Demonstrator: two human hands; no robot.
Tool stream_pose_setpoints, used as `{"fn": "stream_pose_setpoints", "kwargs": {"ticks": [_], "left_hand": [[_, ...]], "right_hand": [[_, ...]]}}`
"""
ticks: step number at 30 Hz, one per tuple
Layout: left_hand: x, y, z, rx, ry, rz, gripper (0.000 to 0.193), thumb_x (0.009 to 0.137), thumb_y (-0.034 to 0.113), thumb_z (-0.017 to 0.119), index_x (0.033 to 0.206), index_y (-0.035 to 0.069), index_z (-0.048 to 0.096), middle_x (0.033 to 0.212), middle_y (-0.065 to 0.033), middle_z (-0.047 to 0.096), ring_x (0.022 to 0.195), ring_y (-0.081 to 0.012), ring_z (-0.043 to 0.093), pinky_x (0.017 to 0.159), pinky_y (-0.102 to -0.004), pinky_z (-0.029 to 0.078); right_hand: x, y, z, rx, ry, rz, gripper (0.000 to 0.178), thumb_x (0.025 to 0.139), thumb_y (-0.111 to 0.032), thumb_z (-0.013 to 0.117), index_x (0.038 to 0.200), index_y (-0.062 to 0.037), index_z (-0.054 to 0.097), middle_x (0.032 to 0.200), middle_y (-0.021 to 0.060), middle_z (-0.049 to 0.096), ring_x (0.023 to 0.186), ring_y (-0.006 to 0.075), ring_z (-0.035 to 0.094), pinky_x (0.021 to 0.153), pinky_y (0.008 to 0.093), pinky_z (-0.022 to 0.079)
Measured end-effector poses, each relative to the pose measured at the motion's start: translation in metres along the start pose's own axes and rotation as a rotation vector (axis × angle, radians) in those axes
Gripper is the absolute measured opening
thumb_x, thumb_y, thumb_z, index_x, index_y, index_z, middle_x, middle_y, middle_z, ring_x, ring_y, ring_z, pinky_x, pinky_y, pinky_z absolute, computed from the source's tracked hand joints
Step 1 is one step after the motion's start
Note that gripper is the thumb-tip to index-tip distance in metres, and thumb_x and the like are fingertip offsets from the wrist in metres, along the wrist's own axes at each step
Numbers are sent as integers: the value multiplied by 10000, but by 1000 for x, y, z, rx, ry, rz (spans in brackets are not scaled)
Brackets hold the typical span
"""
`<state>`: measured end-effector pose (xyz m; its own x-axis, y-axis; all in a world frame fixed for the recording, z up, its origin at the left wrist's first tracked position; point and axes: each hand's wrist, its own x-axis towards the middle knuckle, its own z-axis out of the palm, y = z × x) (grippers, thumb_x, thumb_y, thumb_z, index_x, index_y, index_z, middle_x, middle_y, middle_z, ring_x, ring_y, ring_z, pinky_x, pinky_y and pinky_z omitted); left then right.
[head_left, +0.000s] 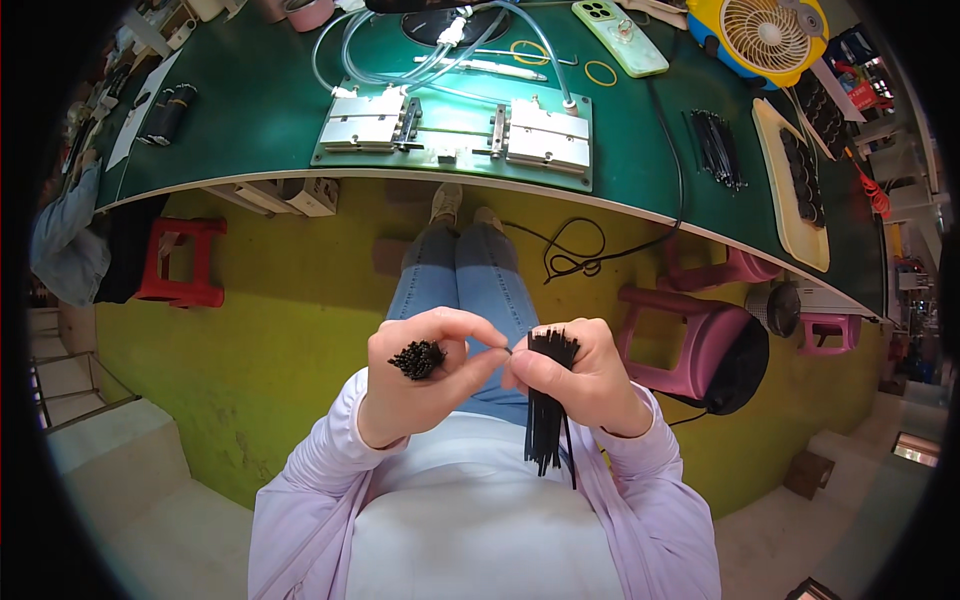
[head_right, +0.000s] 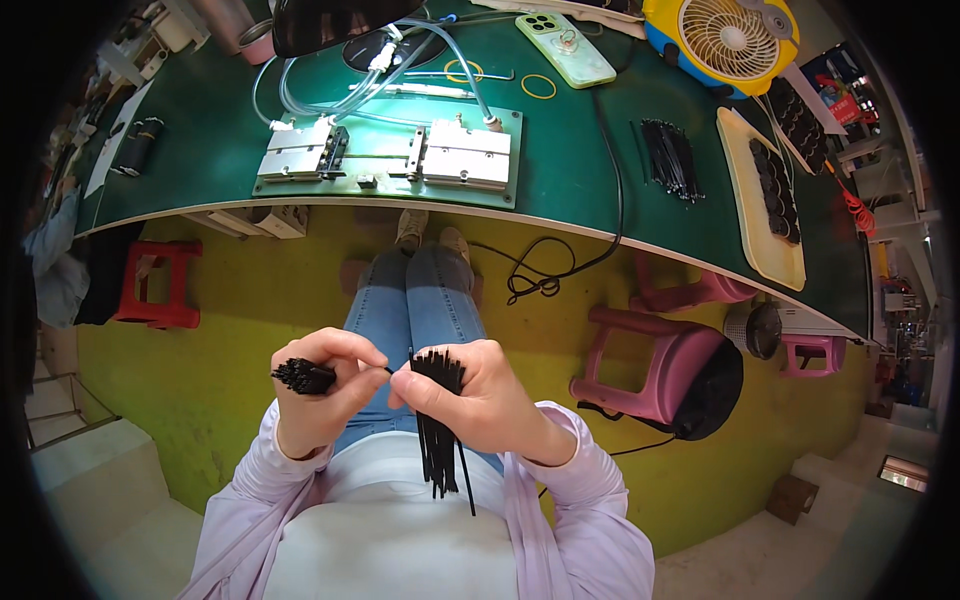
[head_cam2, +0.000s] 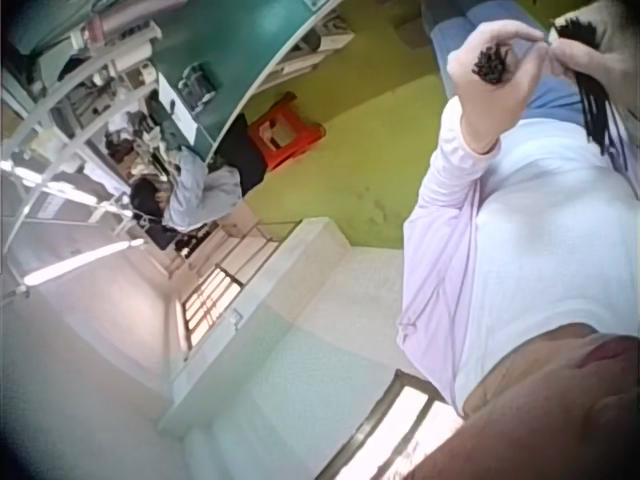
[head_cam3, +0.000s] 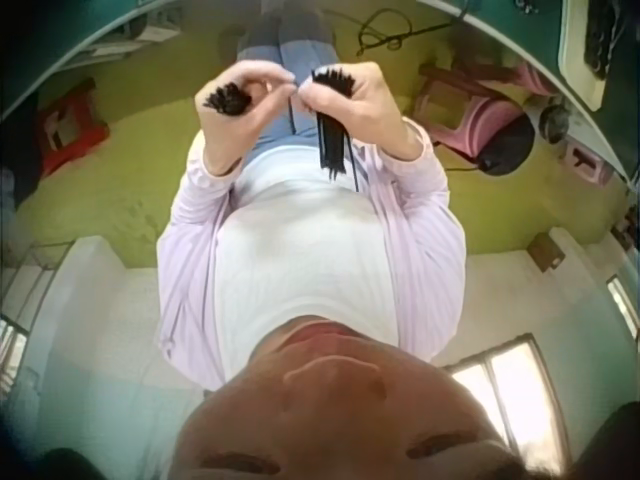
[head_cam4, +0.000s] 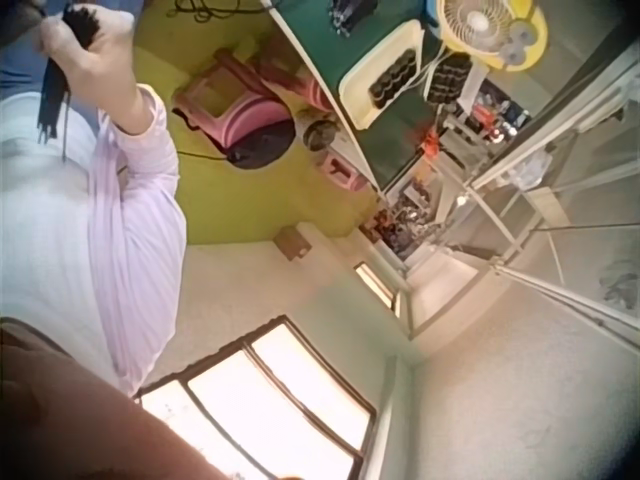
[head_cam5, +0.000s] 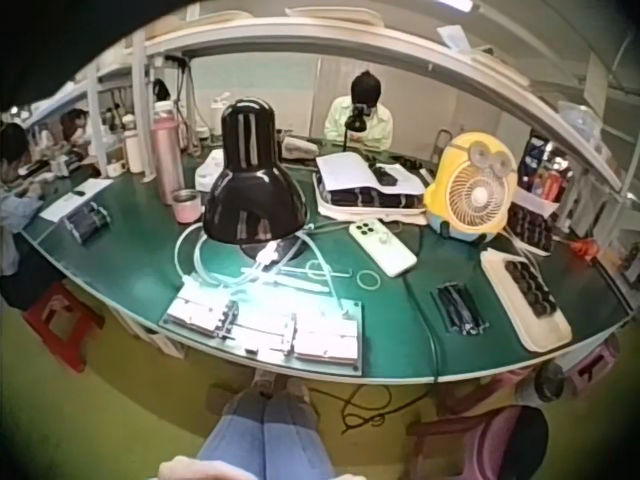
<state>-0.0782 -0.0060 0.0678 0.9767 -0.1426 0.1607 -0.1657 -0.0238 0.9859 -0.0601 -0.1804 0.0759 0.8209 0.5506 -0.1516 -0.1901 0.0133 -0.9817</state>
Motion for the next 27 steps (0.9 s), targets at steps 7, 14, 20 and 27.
{"fn": "stream_pose_setpoints", "kwargs": {"ticks": [7, 14, 20, 27], "left_hand": [[-1, -5, 0, -101, -10, 30, 146, 703, -68, 617, 802, 20, 556, 448, 59, 376, 416, 0, 306, 391, -173, 228], [-3, -6, -3, -121, -55, 34, 146, 721, -44, 626, 829, 20, 551, 446, 56, 376, 419, -2, 314, 390, -177, 233], [-2, -8, -4, -139, -81, 43, 135, 725, -38, 626, 825, 12, 550, 457, 53, 373, 426, -3, 315, 394, -179, 235], [8, -10, -2, -174, -111, 44, 144, 720, -52, 621, 830, 1, 545, 471, 49, 380, 425, -7, 309, 397, -176, 238]], "right_hand": [[0, -4, 2, 88, -46, 43, 254, 832, -182, 528, 677, 2, 613, 510, -21, 454, 476, 38, 379, 427, 209, 302], [-1, -4, 6, 125, -57, 43, 247, 828, -164, 530, 670, 6, 615, 503, -19, 458, 467, 42, 378, 422, 214, 302], [-1, -6, 3, 122, -86, 49, 241, 826, -153, 532, 669, 12, 612, 497, -22, 450, 464, 39, 373, 418, 213, 298], [3, -9, -3, 97, -85, 32, 230, 819, -146, 539, 669, 12, 610, 497, -25, 445, 464, 34, 370, 413, 209, 291]]}}
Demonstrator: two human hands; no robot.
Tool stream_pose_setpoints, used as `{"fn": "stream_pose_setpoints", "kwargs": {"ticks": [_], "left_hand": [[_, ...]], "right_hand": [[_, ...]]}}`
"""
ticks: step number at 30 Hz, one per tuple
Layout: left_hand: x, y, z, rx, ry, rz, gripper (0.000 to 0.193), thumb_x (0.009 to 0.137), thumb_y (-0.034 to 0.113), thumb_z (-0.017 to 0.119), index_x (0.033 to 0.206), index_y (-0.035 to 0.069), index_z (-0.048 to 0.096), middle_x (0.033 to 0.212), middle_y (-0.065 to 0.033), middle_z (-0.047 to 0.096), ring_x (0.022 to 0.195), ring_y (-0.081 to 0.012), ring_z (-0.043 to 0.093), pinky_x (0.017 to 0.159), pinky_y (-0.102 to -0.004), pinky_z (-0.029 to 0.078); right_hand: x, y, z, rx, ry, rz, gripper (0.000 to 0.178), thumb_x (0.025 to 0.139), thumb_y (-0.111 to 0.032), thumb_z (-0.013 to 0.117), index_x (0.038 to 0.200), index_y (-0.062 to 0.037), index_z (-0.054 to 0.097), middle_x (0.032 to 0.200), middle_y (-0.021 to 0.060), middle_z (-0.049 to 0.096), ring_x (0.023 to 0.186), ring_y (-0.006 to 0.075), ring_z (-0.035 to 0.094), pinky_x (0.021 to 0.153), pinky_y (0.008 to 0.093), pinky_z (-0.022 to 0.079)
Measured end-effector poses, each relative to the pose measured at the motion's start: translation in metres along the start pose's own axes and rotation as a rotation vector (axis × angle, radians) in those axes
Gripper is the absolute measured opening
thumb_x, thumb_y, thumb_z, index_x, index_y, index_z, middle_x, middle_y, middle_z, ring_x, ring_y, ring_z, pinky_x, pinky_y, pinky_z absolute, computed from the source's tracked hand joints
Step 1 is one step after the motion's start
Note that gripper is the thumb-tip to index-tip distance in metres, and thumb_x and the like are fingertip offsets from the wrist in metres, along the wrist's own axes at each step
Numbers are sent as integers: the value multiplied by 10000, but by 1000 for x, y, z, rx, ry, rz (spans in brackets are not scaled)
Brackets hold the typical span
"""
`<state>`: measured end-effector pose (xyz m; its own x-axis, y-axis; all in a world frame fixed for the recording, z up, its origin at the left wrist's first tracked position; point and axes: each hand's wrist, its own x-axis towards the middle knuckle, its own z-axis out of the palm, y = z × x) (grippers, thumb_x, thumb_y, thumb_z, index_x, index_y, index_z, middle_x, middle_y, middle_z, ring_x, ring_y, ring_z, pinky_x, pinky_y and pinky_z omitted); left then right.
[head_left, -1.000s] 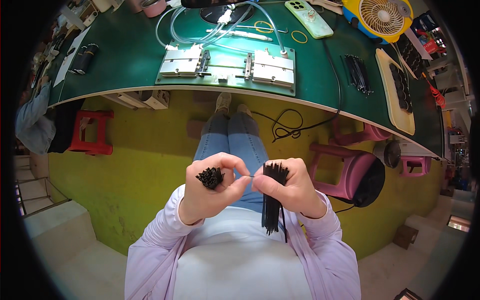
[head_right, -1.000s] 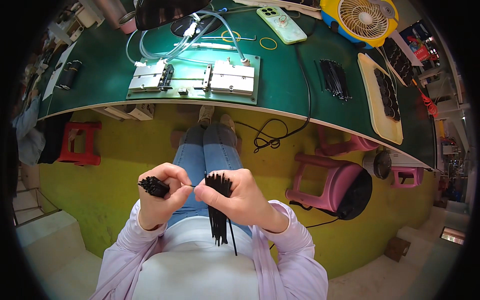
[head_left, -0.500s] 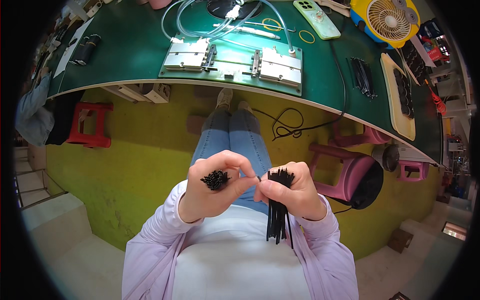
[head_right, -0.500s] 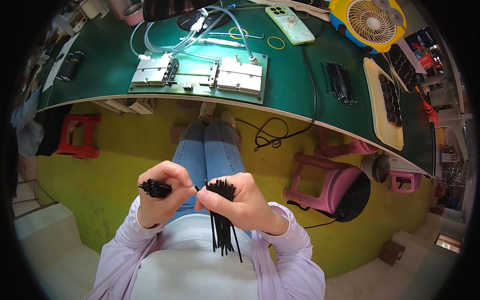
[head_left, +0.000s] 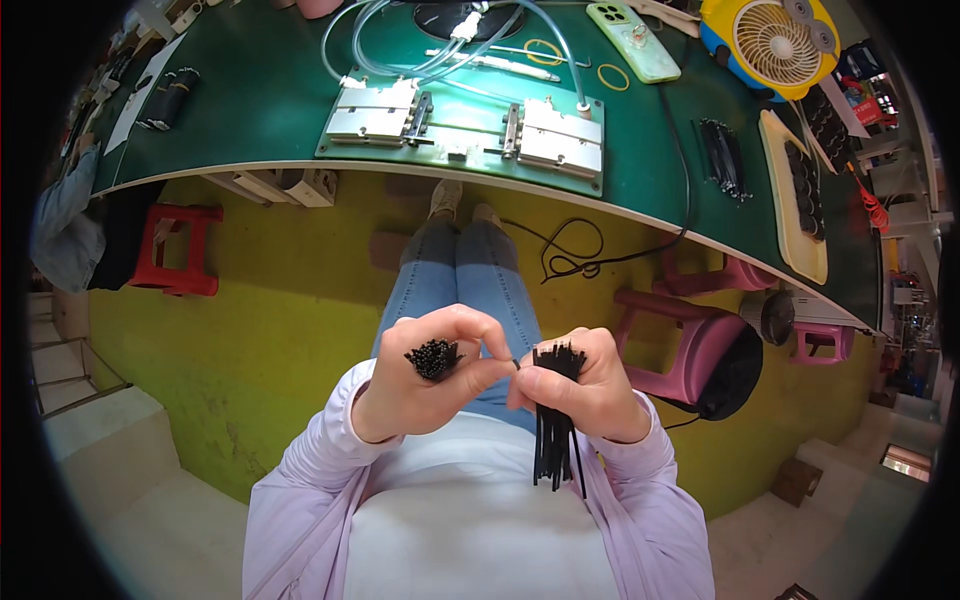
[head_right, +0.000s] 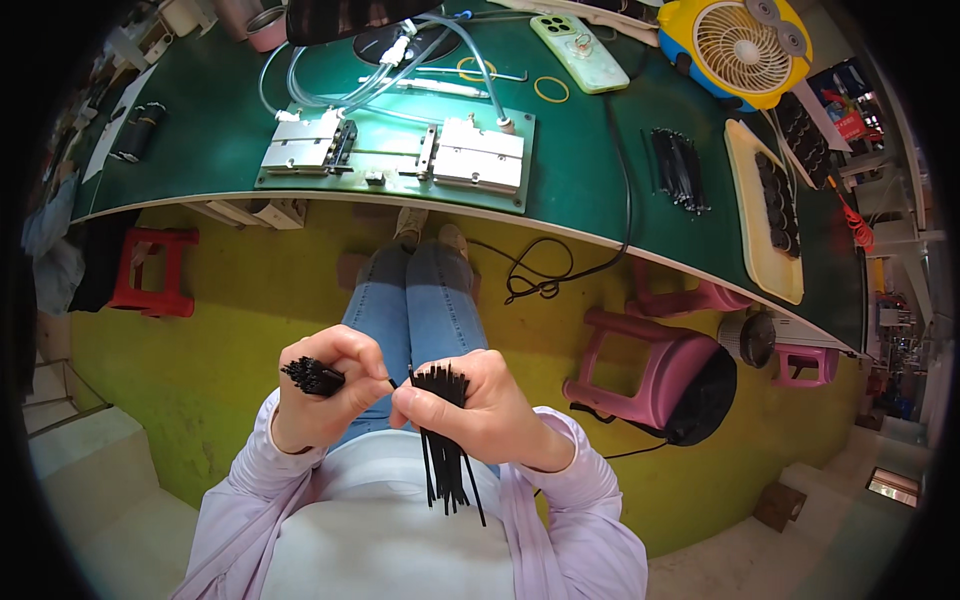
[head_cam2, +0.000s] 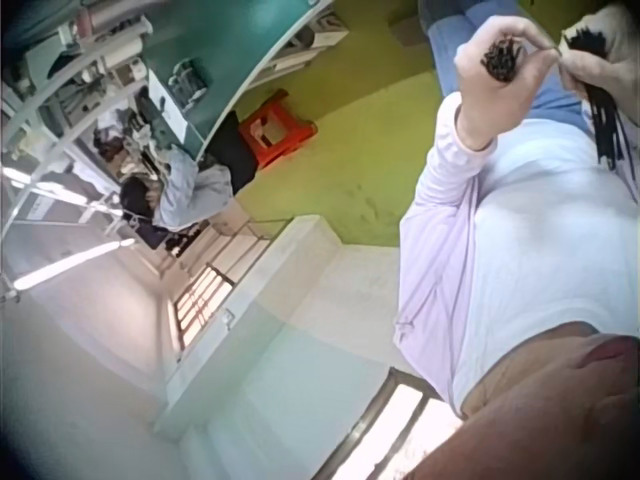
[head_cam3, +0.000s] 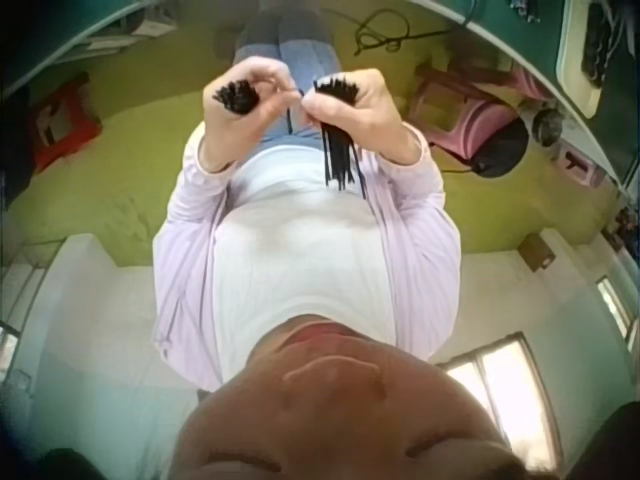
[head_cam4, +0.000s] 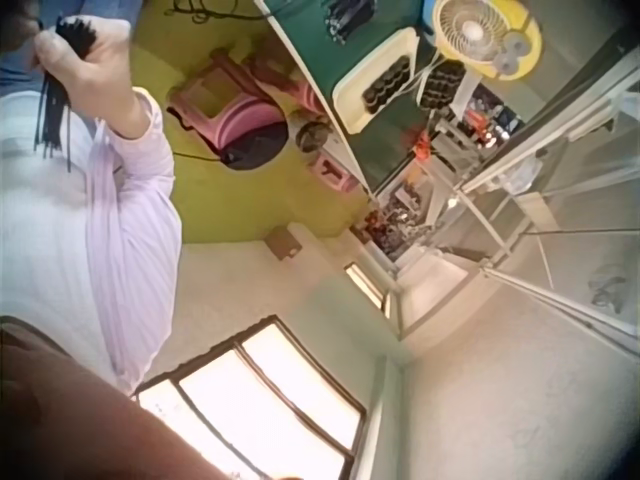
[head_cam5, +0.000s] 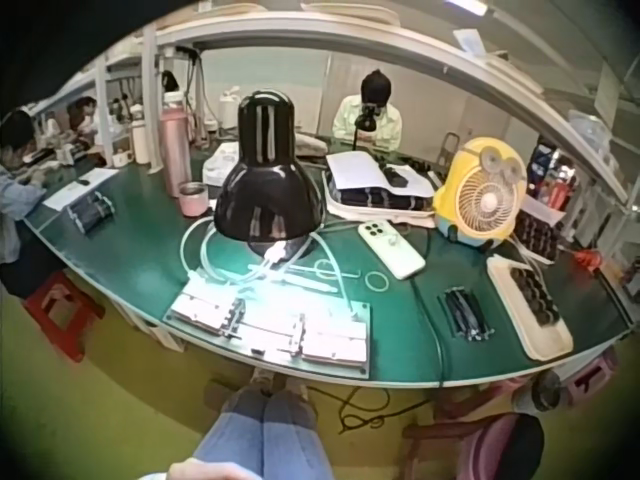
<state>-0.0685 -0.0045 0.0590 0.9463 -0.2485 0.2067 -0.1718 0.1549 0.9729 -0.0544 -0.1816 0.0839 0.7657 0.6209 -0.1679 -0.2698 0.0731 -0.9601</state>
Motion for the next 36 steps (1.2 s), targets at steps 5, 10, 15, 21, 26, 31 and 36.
{"fn": "stream_pose_setpoints", "kwargs": {"ticks": [5, 10, 15, 21, 26, 31, 36], "left_hand": [[2, -10, 2, -298, 251, -209, 156, 721, -60, 610, 840, 3, 531, 486, 66, 375, 416, -9, 315, 390, -174, 249], [-29, -42, 4, -437, 221, -448, 137, 747, -14, 600, 853, 10, 516, 513, 53, 390, 406, -28, 322, 375, -195, 250], [-66, -86, 24, -688, 56, -815, 95, 793, 45, 562, 863, 17, 504, 529, 16, 401, 419, -69, 342, 402, -235, 283], [-98, -96, 30, -663, -139, -1044, 89, 834, 85, 527, 884, 18, 494, 540, -3, 402, 478, -94, 373, 479, -250, 328], [-86, -98, 23, -875, -127, -990, 136, 859, 134, 499, 883, 0, 499, 542, 2, 372, 474, -96, 344, 470, -245, 291], [-62, -94, 20, -1089, -207, -930, 148, 863, 138, 486, 887, -7, 499, 535, 15, 313, 458, -94, 284, 454, -239, 235], [-70, -96, 22, -946, -178, -954, 115, 845, 92, 499, 895, -11, 502, 626, -26, 468, 531, -112, 440, 501, -228, 339]], "right_hand": [[12, -12, -38, -316, 332, -110, 243, 806, -171, 551, 653, 13, 593, 543, -11, 509, 511, 56, 440, 486, 221, 352], [48, -67, -211, -1004, 834, -5, 377, 768, -347, 602, 624, -1, 558, 586, 93, 555, 545, 146, 534, 516, 279, 416], [75, -70, -270, -1774, 802, 75, 442, 695, -434, 648, 639, -4, 562, 620, 133, 580, 586, 262, 576, 538, 348, 452], [74, -69, -258, -1826, 807, -176, 412, 613, -398, 712, 707, -23, 571, 714, 121, 574, 676, 296, 577, 573, 369, 463], [53, -39, -132, -1237, 638, -361, 287, 645, -223, 716, 806, -34, 572, 728, 71, 526, 634, 191, 542, 554, 290, 439], [12, 84, -24, -131, -140, 178, 249, 806, -228, 569, 921, -7, 571, 894, 58, 537, 682, 114, 525, 619, 216, 428], [19, 145, -4, 282, -181, 357, 359, 868, -319, 464, 1001, 6, 542, 945, 79, 537, 737, 121, 544, 638, 223, 439]]}}
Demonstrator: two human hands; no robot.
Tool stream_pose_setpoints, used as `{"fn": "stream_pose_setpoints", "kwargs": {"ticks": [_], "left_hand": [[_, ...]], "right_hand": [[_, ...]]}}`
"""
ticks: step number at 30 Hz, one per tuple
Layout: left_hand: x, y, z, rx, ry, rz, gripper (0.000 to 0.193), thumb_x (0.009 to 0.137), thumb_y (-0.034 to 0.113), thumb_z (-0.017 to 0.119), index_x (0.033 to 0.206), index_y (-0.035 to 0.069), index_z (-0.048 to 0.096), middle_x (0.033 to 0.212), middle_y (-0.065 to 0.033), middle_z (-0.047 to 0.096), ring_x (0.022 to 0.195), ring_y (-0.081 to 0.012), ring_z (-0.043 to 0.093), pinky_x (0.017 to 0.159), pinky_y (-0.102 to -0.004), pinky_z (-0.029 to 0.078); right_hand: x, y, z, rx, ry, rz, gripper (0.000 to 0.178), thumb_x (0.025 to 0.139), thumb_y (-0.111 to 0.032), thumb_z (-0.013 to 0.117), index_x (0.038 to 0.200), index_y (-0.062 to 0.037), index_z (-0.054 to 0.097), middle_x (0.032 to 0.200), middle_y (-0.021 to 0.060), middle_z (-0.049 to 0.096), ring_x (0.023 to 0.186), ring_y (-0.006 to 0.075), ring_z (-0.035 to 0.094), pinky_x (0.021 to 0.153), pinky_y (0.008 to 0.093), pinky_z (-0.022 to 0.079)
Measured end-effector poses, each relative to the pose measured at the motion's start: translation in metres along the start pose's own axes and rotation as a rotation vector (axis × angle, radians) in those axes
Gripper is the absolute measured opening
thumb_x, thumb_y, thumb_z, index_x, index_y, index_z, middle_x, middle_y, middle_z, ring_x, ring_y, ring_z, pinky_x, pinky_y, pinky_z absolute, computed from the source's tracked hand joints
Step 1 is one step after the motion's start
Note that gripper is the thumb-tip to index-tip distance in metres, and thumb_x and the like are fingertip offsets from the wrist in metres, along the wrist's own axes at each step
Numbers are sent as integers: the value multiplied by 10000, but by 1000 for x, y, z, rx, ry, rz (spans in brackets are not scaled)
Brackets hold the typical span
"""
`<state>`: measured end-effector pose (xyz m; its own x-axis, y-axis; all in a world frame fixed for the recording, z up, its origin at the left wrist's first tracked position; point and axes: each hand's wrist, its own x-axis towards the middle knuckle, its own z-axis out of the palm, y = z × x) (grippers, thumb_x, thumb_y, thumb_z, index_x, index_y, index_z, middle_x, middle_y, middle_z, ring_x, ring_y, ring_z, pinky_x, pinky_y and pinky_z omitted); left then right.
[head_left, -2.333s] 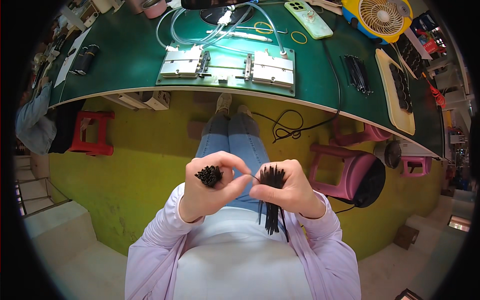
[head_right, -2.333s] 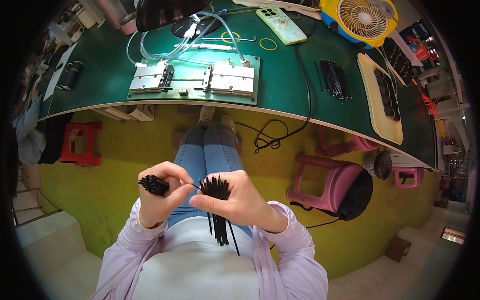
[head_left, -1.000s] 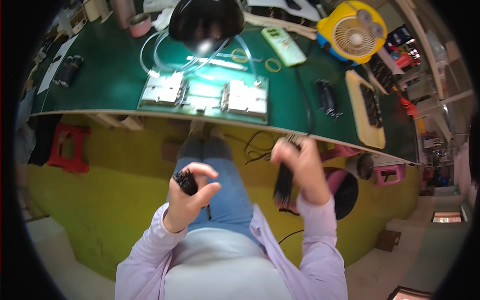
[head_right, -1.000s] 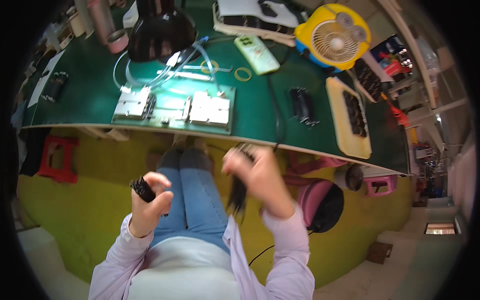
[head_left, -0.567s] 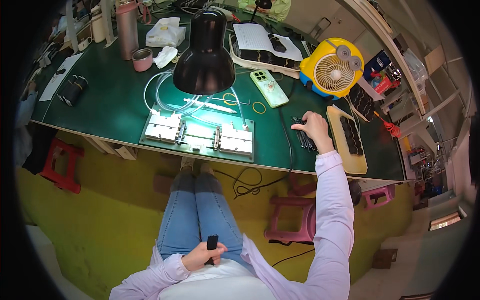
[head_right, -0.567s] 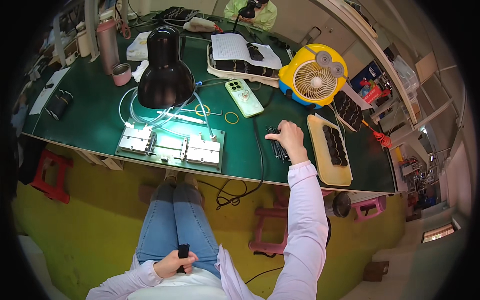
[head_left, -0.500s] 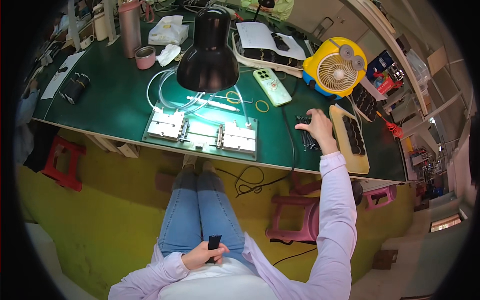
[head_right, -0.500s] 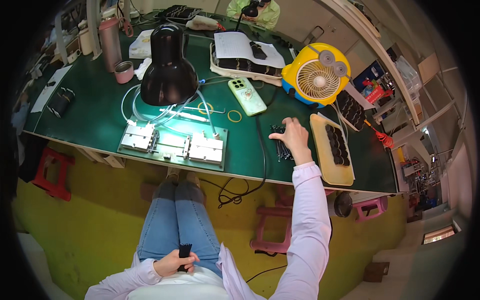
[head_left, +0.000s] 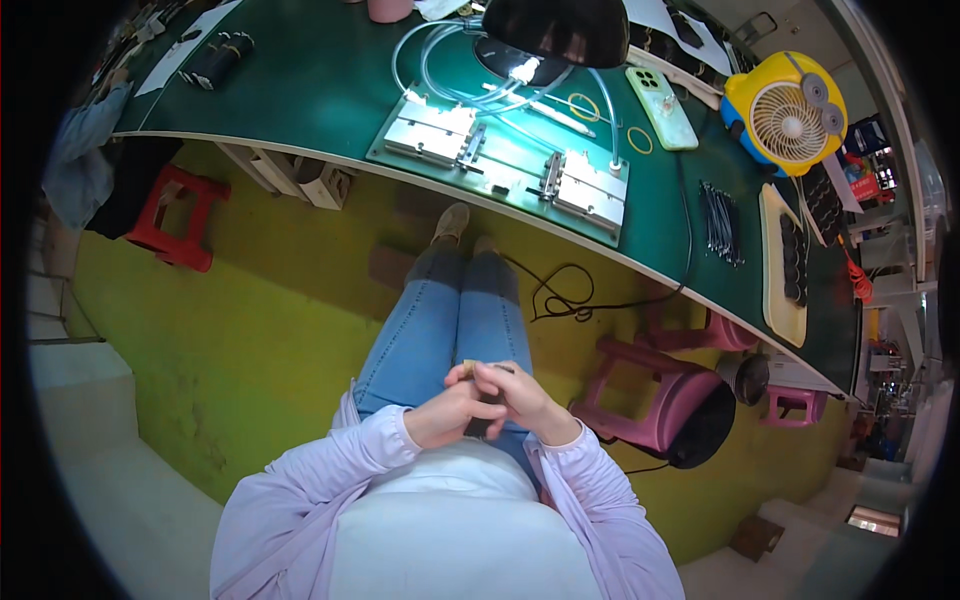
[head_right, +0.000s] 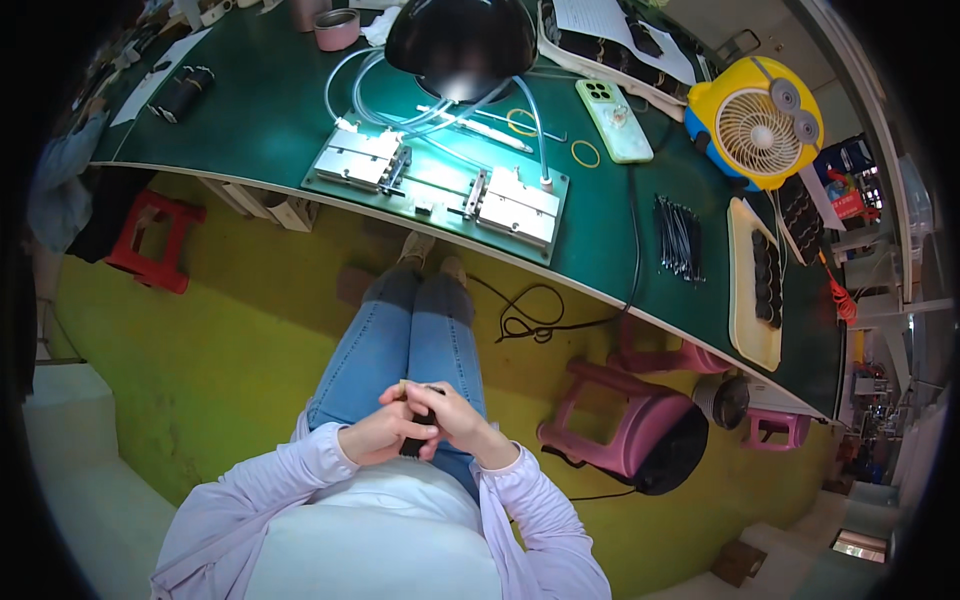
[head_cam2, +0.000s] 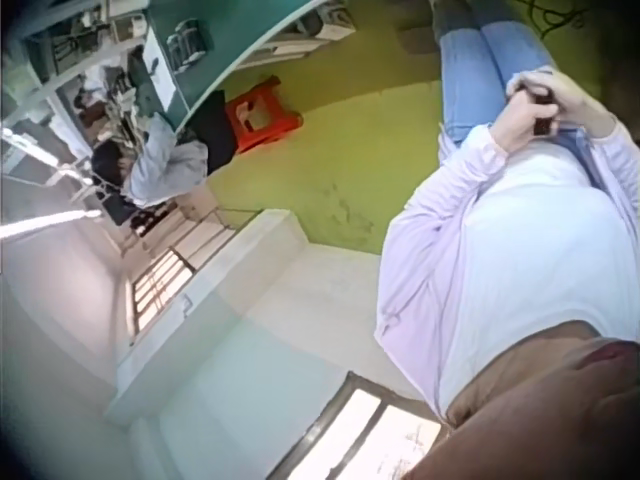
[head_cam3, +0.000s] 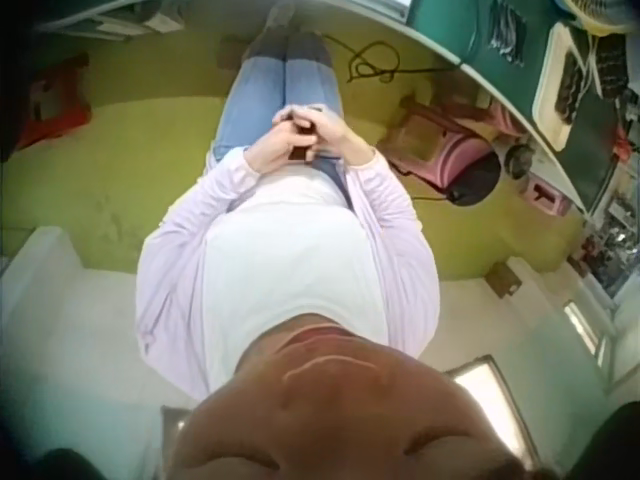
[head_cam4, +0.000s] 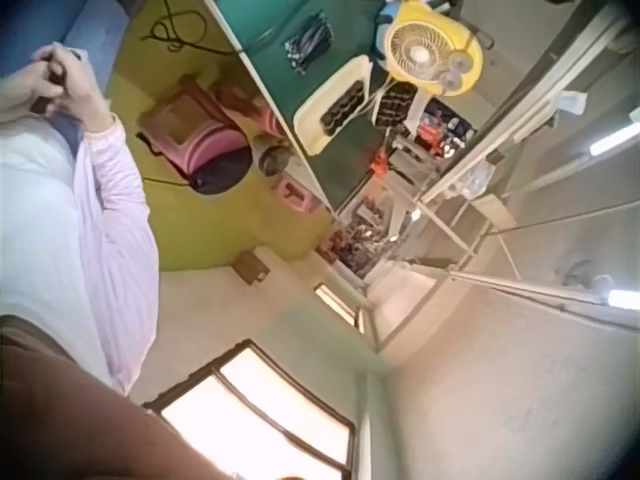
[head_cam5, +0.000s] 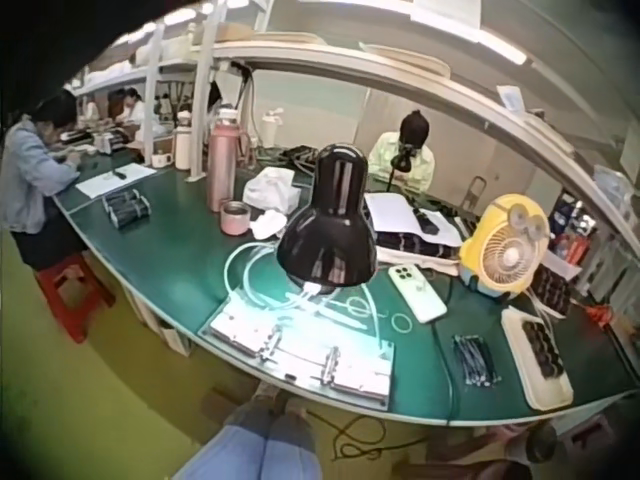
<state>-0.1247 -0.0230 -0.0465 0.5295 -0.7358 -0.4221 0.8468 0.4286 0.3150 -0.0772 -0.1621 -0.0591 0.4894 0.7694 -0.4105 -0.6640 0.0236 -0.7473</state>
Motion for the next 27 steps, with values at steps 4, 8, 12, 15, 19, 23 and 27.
{"fn": "stream_pose_setpoints", "kwargs": {"ticks": [4, 8, 12, 15, 19, 23, 27], "left_hand": [[-8, -5, -6, 258, 264, 236, 112, 817, 27, 517, 917, -24, 508, 772, -71, 565, 680, -143, 556, 619, -239, 438], [-16, -16, -16, 348, 239, 127, 139, 793, -22, 530, 930, -33, 517, 871, -93, 590, 802, -164, 587, 739, -259, 469], [-21, -21, -20, 248, 244, -7, 147, 786, -39, 531, 933, -36, 524, 863, -86, 586, 808, -161, 584, 756, -269, 468], [-22, -28, -27, 291, 198, 61, 144, 789, -39, 528, 932, -38, 526, 853, -83, 582, 789, -161, 583, 733, -274, 469], [-21, -21, -29, 197, 185, 119, 133, 801, -28, 512, 933, -35, 527, 830, -78, 572, 770, -165, 567, 710, -281, 457], [-8, 17, -21, -39, 242, 299, 122, 813, 15, 517, 931, -13, 533, 802, -68, 561, 762, -165, 542, 704, -287, 436], [13, 51, -18, -106, 188, 498, 162, 799, 29, 550, 956, 1, 525, 831, -56, 548, 752, -148, 533, 690, -276, 438]], "right_hand": [[2, 7, 7, 198, 147, 241, 359, 876, -305, 448, 1014, 17, 530, 945, 82, 548, 773, 139, 550, 674, 243, 448], [3, 10, 12, 45, 238, 94, 329, 868, -269, 464, 1011, 20, 531, 929, 78, 563, 804, 153, 552, 709, 266, 454], [10, -1, 13, -454, 265, -186, 313, 839, -251, 502, 1010, 9, 534, 902, 88, 575, 809, 152, 558, 719, 280, 458], [10, -5, 22, -773, 108, -163, 338, 811, -276, 539, 1007, 0, 535, 877, 103, 581, 783, 153, 575, 707, 286, 466], [17, -16, 26, -803, 240, -207, 325, 777, -261, 577, 958, 7, 545, 893, 108, 572, 810, 160, 575, 703, 292, 458], [27, -50, 22, -1162, 533, -255, 247, 771, -213, 599, 858, 16, 570, 788, 92, 581, 671, 133, 584, 565, 276, 466], [42, -67, 20, -595, 675, -309, 190, 790, -173, 601, 763, 13, 578, 627, 46, 553, 479, 76, 516, 401, 226, 404]]}}
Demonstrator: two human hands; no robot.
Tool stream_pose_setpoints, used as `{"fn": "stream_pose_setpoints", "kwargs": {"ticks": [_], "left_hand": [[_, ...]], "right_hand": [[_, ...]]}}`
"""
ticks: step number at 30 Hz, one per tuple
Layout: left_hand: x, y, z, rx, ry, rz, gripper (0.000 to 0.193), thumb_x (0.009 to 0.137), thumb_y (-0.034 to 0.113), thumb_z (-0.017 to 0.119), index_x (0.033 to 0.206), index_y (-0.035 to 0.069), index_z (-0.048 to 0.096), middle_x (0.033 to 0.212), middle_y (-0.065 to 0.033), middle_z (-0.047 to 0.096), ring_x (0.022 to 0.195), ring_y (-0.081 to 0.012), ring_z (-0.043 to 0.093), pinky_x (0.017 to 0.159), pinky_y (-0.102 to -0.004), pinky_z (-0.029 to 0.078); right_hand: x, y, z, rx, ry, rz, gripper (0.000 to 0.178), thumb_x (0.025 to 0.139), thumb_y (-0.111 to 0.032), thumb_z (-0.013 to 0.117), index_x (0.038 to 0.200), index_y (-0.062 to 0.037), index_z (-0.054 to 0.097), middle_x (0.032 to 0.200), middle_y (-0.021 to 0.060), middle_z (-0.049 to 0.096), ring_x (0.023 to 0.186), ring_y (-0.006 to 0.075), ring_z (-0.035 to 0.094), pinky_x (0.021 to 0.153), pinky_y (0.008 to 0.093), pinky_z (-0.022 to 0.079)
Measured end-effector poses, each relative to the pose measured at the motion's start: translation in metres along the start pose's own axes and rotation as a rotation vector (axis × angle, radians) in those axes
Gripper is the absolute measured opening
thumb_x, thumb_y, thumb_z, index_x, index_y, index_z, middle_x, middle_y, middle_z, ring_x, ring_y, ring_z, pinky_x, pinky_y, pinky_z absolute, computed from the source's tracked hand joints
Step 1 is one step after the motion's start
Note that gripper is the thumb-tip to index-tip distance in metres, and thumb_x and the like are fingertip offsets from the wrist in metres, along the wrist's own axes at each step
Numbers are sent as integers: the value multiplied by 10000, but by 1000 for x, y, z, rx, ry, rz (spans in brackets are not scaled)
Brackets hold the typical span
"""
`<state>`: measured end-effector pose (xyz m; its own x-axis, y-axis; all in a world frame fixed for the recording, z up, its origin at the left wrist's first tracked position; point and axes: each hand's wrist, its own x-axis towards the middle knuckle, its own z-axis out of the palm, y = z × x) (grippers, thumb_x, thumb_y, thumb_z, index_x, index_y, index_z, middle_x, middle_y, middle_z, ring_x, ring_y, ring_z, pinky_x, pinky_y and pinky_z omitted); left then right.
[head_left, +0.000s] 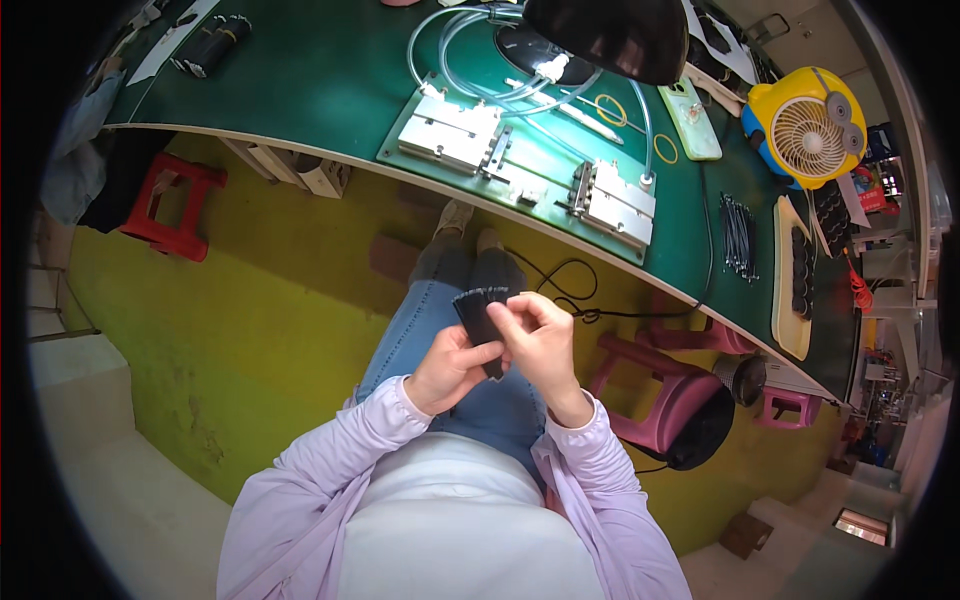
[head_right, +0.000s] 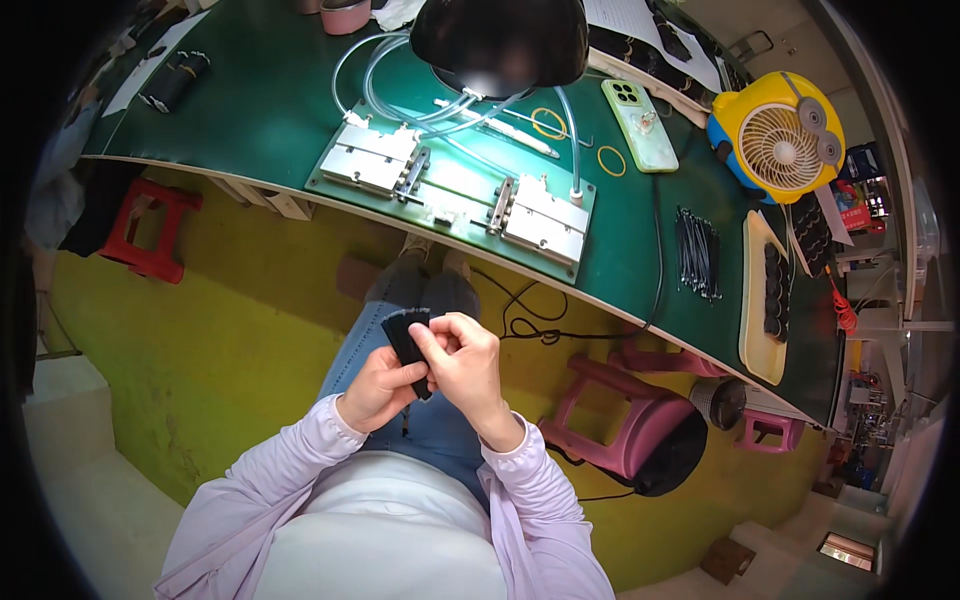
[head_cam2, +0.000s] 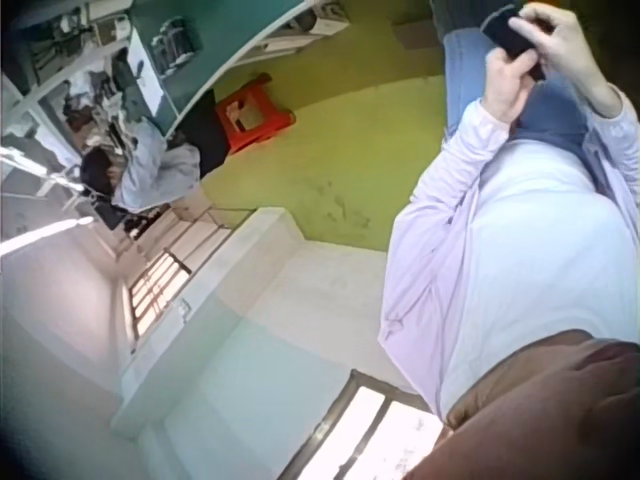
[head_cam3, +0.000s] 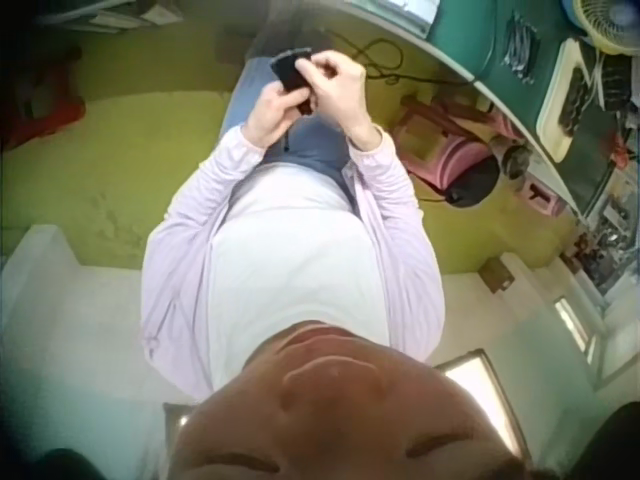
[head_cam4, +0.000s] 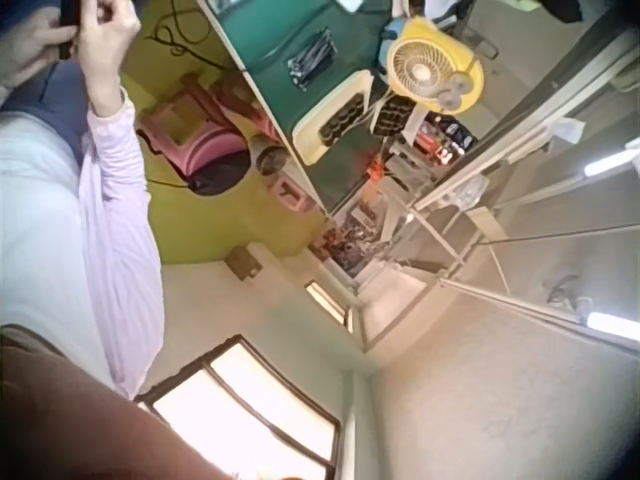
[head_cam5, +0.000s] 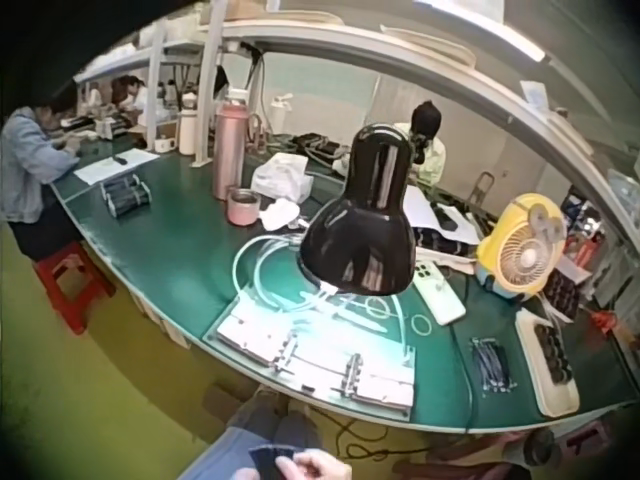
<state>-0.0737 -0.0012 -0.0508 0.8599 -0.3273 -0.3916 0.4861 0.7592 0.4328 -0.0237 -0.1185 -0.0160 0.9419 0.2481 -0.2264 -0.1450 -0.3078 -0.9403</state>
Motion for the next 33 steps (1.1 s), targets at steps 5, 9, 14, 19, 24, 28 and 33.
{"fn": "stream_pose_setpoints", "kwargs": {"ticks": [5, 9, 14, 19, 24, 28, 33], "left_hand": [[24, 13, 5, -63, -149, 121, 201, 798, 51, 564, 993, 26, 517, 846, -50, 548, 751, -141, 528, 696, -282, 429], [35, 21, 14, -119, -177, 171, 199, 798, 65, 572, 988, 33, 521, 846, -47, 549, 750, -138, 526, 700, -281, 425], [47, 25, 17, -154, -221, 256, 186, 796, 70, 577, 971, 34, 527, 837, -53, 550, 751, -139, 527, 703, -278, 424], [57, 26, 19, -184, -230, 329, 158, 793, 72, 582, 939, 36, 535, 821, -58, 554, 752, -141, 528, 704, -276, 424], [61, 29, 23, -211, -219, 367, 140, 791, 75, 585, 916, 34, 537, 803, -55, 554, 751, -144, 529, 702, -274, 423], [60, 33, 27, -147, -135, 357, 171, 773, 176, 627, 809, 59, 506, 740, -20, 516, 706, -130, 492, 673, -252, 403], [63, 31, 20, -196, -191, 362, 143, 792, 71, 583, 919, 34, 531, 789, -46, 551, 742, -141, 531, 703, -268, 428]], "right_hand": [[22, -20, -6, 330, 55, -14, 144, 823, -122, 572, 767, 8, 600, 532, -2, 503, 395, 28, 433, 338, 172, 335], [32, -30, -11, 381, 44, -21, 149, 840, -116, 550, 815, 18, 609, 537, -10, 504, 411, 27, 432, 357, 169, 334], [44, -41, -11, 361, 71, -46, 170, 853, -115, 529, 829, 33, 609, 537, -12, 494, 412, 33, 419, 373, 168, 319], [52, -46, -11, 325, 98, -78, 165, 850, -115, 535, 829, 29, 612, 528, -18, 486, 407, 28, 403, 373, 167, 300], [59, -46, -8, 336, 106, -91, 166, 849, -113, 535, 826, 32, 612, 519, -22, 479, 404, 26, 390, 371, 166, 292], [61, -45, -7, 360, 151, -98, 138, 831, -86, 551, 803, 26, 627, 504, -25, 491, 404, 14, 401, 367, 162, 298], [62, -48, -2, 348, 207, -92, 153, 839, -94, 536, 812, 31, 620, 490, -31, 463, 393, 15, 373, 361, 166, 276]]}}
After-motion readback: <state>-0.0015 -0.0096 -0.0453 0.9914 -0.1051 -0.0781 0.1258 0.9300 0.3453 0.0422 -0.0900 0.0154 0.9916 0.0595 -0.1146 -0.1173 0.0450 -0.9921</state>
